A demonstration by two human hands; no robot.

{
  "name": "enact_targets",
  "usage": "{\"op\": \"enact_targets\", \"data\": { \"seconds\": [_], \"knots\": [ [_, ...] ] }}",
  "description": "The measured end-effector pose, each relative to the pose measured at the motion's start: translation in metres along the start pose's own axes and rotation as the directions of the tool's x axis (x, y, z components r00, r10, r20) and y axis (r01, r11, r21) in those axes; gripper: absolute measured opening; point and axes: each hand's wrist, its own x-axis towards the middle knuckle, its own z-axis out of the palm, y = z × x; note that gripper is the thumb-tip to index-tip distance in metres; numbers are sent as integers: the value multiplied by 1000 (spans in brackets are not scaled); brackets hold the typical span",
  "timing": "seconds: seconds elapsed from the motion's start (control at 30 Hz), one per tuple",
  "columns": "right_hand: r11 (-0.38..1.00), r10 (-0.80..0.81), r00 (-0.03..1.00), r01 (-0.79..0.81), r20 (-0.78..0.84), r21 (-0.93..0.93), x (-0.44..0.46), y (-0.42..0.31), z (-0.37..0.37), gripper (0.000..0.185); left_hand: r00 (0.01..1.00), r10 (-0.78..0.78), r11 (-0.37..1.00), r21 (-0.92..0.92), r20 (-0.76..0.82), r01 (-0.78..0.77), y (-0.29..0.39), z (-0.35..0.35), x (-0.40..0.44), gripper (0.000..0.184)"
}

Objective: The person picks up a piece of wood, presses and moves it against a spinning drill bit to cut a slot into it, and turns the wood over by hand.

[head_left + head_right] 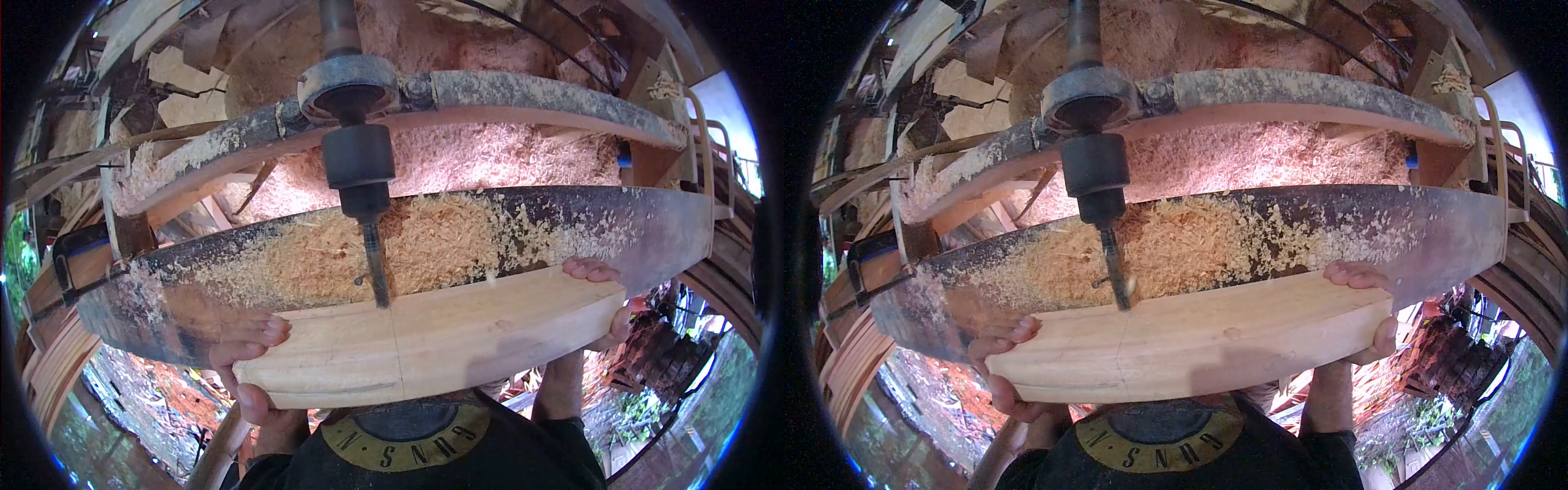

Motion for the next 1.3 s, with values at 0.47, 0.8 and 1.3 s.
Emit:
{"op": "enact_targets", "data": {
  "seconds": [0.47, 0.8, 1.3],
  "knots": [
    [998, 30, 999, -32, 29, 61, 1, 1, -2, 65, 999, -48, 996, -71, 16, 49, -2, -5, -1, 48],
    [975, 99, 994, -89, -40, 203, -1, 3, -4, 67, 999, 8, 1000, 31, -38, -7, -1, 6, 10, 46],
    [983, 104, 993, -96, -47, 157, 11, 7, -4, 66, 998, 46, 999, -27, -35, -47, -9, 6, 17, 46]
  ]
}}
